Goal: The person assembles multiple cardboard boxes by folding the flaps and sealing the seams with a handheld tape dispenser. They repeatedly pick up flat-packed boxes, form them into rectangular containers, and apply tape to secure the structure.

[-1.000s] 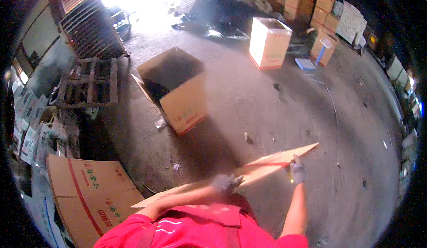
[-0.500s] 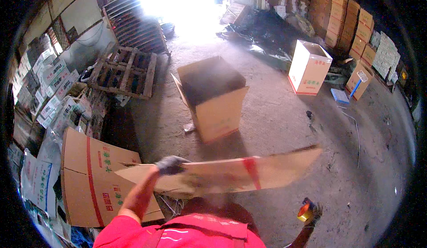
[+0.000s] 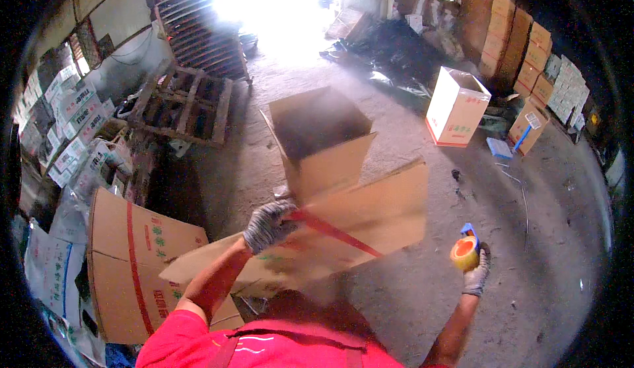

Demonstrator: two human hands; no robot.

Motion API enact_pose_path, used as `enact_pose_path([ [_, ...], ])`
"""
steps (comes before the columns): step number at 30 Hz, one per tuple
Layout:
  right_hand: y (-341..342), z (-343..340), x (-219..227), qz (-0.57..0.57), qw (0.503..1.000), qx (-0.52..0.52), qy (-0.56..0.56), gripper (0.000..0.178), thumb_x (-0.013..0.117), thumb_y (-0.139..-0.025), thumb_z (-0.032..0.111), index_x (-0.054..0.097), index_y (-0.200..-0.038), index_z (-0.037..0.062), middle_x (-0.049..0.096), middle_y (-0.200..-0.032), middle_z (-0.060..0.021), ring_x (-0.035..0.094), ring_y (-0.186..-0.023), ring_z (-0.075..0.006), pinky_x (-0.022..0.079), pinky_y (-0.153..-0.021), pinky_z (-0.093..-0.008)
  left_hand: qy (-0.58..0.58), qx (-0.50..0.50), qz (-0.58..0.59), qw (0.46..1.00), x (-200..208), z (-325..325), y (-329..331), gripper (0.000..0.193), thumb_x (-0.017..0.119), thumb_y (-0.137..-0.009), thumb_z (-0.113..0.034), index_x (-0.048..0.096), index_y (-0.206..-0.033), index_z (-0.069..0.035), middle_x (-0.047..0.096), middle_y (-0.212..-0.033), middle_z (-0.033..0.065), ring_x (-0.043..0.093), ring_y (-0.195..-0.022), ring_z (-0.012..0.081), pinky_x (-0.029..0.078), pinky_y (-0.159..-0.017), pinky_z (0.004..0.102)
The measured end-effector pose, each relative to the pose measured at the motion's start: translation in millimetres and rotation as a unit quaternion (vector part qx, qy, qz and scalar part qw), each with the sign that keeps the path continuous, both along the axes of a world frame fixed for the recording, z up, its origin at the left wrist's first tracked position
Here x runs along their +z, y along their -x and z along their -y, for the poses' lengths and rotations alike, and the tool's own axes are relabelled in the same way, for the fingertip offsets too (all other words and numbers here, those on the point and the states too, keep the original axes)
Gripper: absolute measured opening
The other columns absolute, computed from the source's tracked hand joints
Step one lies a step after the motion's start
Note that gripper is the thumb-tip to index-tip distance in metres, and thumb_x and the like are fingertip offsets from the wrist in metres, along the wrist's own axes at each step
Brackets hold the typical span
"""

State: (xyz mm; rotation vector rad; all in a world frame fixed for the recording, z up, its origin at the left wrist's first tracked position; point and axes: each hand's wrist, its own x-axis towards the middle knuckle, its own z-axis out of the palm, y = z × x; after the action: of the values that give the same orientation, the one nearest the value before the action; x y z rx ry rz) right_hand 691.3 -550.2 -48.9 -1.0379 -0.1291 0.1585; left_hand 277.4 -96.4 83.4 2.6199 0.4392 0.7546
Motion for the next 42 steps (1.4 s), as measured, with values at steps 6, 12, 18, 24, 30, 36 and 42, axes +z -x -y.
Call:
enact_pose_path([
  [6,25,-15,58,0.092,0.996,-0.008,0.019,0.025,0.055,-0.091,0.019,0.06,-0.114,0.0104,0.058,-0.118,-0.0033,0.053,-0.11,-0.019,0.043,-0.095,-0.0361,0.006,-0.008,0.075,0.997,18,19,-10,0.025,0.074,-0.069,-0.023,0.063,-0.085,-0.007,0.061,-0.078,0.0105,0.06,-0.074,0.0317,0.05,-0.065,0.0375],
  [12,33,-10,127,0.165,0.98,-0.058,0.099,0.022,0.055,-0.091,0.018,0.064,-0.11,0.0101,0.061,-0.113,-0.0019,0.056,-0.105,-0.0173,0.042,-0.095,-0.0333,-0.005,-0.091,0.099,0.991,66,11,12,0.021,0.073,-0.068,-0.016,0.062,-0.082,-0.005,0.059,-0.077,0.0114,0.059,-0.071,0.0303,0.048,-0.063,0.0354],
  [18,20,-29,149,0.235,0.948,0.068,0.203,0.018,0.053,-0.091,0.016,0.065,-0.103,0.0085,0.063,-0.106,-0.0031,0.058,-0.096,-0.0146,0.047,-0.084,-0.0306,0.123,-0.11,0.146,0.975,19,-82,84,0.028,0.073,-0.074,-0.018,0.063,-0.095,-0.002,0.062,-0.086,0.0078,0.059,-0.075,0.0201,0.049,-0.068,0.0289],
  [24,54,-80,72,0.195,0.799,0.38,0.423,0.04,0.063,-0.085,0.04,0.067,-0.107,0.0069,0.066,-0.1,-0.0068,0.061,-0.09,-0.0164,0.049,-0.078,-0.0295,0.55,0.015,0.361,0.753,-103,-142,144,0.028,0.06,-0.091,-0.02,0.057,-0.112,-0.003,0.061,-0.094,-0.0005,0.057,-0.082,0.0096,0.047,-0.073,0.0238],
  [30,135,-160,-20,0.141,0.691,0.667,0.24,0.042,0.067,-0.076,0.028,0.066,-0.108,0.0011,0.062,-0.111,-0.0107,0.057,-0.101,-0.0201,0.046,-0.086,-0.0354,0.433,0.192,0.447,0.759,-129,-117,130,0.043,0.051,-0.095,-0.026,0.04,-0.132,-0.008,0.045,-0.126,0.007,0.044,-0.111,0.0177,0.039,-0.091,0.0312],
  [36,258,-234,34,0.179,0.665,0.637,0.347,0.024,0.063,-0.078,0.014,0.069,-0.102,0.0089,0.063,-0.095,-0.0069,0.06,-0.089,-0.0196,0.046,-0.083,-0.0312,0.419,0.297,0.417,0.75,-88,-32,76,0.063,0.058,-0.09,-0.029,0.027,-0.143,-0.011,0.032,-0.142,0.0108,0.029,-0.131,0.0229,0.024,-0.106,0.0349],
  [42,319,-270,87,0.403,0.557,0.544,0.481,0.03,0.052,-0.087,0.039,0.069,-0.101,0.0184,0.061,-0.096,-0.0153,0.059,-0.095,-0.0305,0.045,-0.083,-0.0381,0.225,0.368,0.198,0.88,-98,-29,74,0.07,0.056,-0.089,-0.017,0.017,-0.146,-0.004,0.017,-0.151,0.0165,0.013,-0.14,0.0291,0.009,-0.114,0.0375],
])
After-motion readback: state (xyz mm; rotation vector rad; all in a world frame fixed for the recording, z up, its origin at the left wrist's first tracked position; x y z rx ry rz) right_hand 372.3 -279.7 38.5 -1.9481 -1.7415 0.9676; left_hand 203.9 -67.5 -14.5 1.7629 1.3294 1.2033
